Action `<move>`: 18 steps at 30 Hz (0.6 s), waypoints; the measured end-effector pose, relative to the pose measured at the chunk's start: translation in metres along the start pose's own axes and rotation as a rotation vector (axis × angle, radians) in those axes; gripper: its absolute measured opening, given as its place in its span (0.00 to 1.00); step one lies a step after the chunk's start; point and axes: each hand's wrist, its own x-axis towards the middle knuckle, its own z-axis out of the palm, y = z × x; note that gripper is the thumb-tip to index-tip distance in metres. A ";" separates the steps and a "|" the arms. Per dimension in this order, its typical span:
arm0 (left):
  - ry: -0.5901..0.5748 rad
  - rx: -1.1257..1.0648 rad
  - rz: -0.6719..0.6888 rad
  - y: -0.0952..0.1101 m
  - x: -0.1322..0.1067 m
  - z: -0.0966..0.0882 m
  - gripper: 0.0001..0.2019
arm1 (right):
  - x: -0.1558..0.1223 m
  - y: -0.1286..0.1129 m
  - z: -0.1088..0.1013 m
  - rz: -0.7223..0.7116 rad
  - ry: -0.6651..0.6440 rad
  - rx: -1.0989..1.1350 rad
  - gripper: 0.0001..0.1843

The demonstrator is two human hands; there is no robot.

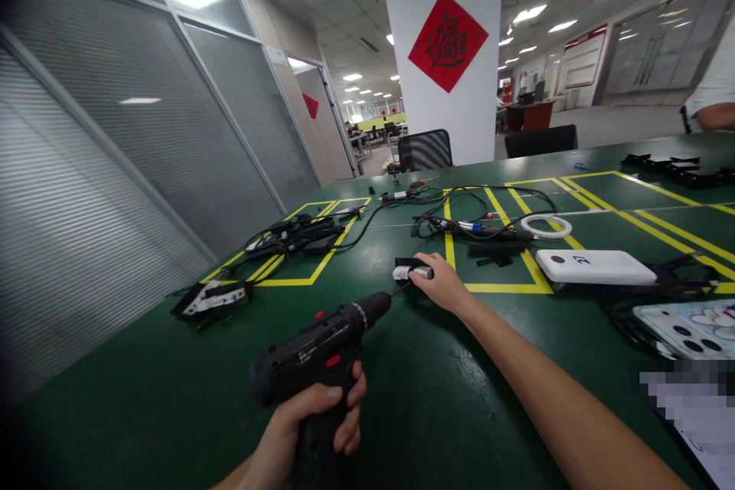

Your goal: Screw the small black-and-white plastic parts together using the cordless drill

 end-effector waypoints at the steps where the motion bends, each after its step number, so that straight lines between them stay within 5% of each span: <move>1: -0.003 -0.001 0.000 0.000 0.000 0.000 0.07 | 0.000 0.000 0.000 0.001 0.000 -0.004 0.20; 18: -0.054 0.001 -0.002 -0.003 0.001 -0.008 0.09 | 0.000 0.002 0.001 0.007 0.015 0.003 0.22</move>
